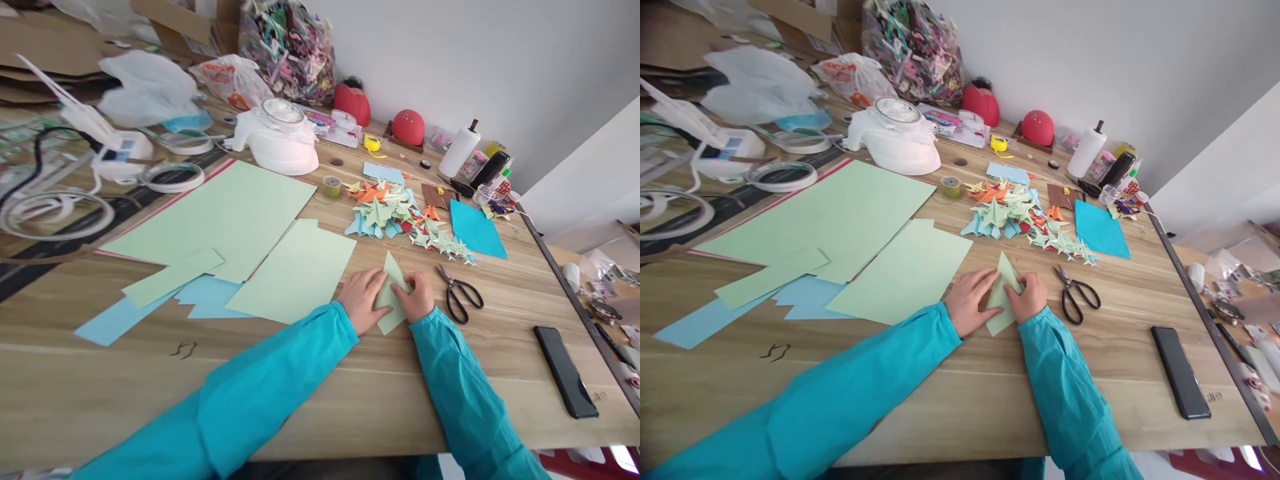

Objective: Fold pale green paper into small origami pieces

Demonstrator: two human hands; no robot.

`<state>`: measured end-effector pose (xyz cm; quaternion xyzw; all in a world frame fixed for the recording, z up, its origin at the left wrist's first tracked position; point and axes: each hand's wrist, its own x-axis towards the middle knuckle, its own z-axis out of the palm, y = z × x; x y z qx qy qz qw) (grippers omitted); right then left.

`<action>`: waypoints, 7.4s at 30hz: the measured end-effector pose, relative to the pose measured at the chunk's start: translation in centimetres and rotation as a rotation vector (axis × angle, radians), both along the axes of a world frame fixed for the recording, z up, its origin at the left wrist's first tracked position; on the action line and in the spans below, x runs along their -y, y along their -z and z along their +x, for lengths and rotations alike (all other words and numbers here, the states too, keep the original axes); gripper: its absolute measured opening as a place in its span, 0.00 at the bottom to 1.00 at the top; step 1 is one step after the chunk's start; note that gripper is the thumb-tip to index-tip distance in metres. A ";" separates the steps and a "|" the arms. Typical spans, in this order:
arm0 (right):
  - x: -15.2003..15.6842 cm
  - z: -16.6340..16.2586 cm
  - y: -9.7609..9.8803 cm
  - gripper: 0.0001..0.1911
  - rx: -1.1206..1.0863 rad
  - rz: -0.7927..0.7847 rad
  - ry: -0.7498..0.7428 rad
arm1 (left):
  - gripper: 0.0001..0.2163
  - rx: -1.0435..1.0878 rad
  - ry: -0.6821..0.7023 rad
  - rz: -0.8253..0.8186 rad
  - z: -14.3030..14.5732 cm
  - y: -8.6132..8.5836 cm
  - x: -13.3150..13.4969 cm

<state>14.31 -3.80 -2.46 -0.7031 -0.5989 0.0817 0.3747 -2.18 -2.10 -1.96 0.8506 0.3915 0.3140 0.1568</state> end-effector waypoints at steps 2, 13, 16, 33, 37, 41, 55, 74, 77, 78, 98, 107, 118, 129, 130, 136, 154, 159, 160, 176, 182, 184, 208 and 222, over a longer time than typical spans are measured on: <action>0.0 0.0 -0.3 0.12 -0.194 0.003 -0.012 | 0.32 0.089 -0.031 -0.037 0.0 0.2 -0.2; 0.8 -0.3 -2.6 0.23 -0.830 0.128 -0.294 | 0.14 0.639 0.060 -0.511 -0.5 -0.9 -0.6; 1.3 0.0 -2.5 0.13 -0.695 0.035 -0.388 | 0.12 0.656 -0.012 -0.584 -0.8 -1.3 -1.0; 1.5 0.4 -2.5 0.11 -1.039 -0.185 -0.278 | 0.09 0.747 0.235 -0.763 -1.4 -2.0 -1.5; 1.6 0.6 -3.1 0.25 -1.103 -0.129 -0.315 | 0.12 0.806 0.164 -0.747 -1.5 -2.0 -1.8; 1.6 0.9 -2.9 0.36 -1.095 -0.103 -0.486 | 0.12 0.873 0.104 -0.675 -1.4 -2.1 -1.7; 1.1 -0.7 -2.3 0.18 -0.834 0.126 -0.176 | 0.13 0.771 0.092 -0.690 -1.0 -2.6 -0.9; 1.3 -0.4 -1.8 0.11 -0.898 -0.038 -0.223 | 0.12 0.658 0.054 -0.708 -1.0 -2.6 -0.8; 1.3 -0.3 -1.5 0.10 -0.918 -0.035 -0.191 | 0.13 0.651 0.049 -0.724 -1.0 -2.6 -0.9; 1.3 -0.3 -1.5 0.10 -0.917 -0.036 -0.191 | 0.13 0.666 0.054 -0.742 -0.9 -2.6 -0.9; 0.9 -0.1 -0.9 0.10 -1.038 0.007 -0.161 | 0.17 0.791 0.119 -0.940 -0.8 -2.5 -0.8; 0.9 -0.1 -1.1 0.09 -1.069 0.000 -0.171 | 0.19 0.801 0.125 -0.996 -0.9 -3.2 -0.6; 1.7 -1.2 -3.2 0.08 -0.869 -0.137 -0.321 | 0.13 0.476 -0.001 -0.681 -1.1 -2.7 -0.6; 1.7 -1.2 -3.1 0.22 -0.884 -0.181 -0.295 | 0.07 0.445 0.029 -0.802 -0.9 -3.7 -0.5; 1.7 -1.2 -3.0 0.24 -0.883 -0.176 -0.279 | 0.07 0.434 0.033 -0.799 -0.9 -3.7 -0.5; 1.7 -1.3 -2.8 0.18 -0.682 -0.033 -0.170 | 0.06 0.351 0.062 -0.804 -1.2 -3.5 -0.7; 1.8 -1.4 -3.3 0.04 -0.683 -0.005 -0.226 | 0.11 0.314 0.120 -0.827 -1.2 -2.4 -1.0; 1.8 -1.3 -3.1 0.05 -0.700 -0.004 -0.239 | 0.12 0.361 0.144 -0.847 -1.2 -2.6 -0.9; 1.8 -1.2 -3.0 0.05 -0.706 -0.011 -0.231 | 0.12 0.363 0.141 -0.842 -1.2 -2.6 -0.9; 1.1 -0.6 -3.0 0.27 -1.239 -0.008 -0.115 | 0.10 0.459 0.042 -0.933 -1.3 -3.3 -1.1; 1.6 -0.9 -3.0 0.16 -0.948 -0.216 -0.317 | 0.12 0.576 0.016 -0.922 -1.3 -3.6 -1.1; 1.7 -0.9 -3.1 0.16 -0.908 -0.226 -0.304 | 0.13 0.569 0.018 -0.916 -1.3 -3.7 -1.1; 1.6 -1.1 -3.3 0.22 -0.877 -0.206 -0.173 | 0.20 0.694 0.104 -1.004 -1.1 -2.9 -1.2; 1.6 -1.1 -3.5 0.22 -0.849 -0.203 -0.172 | 0.10 0.585 0.021 -0.959 -0.9 -4.2 -0.7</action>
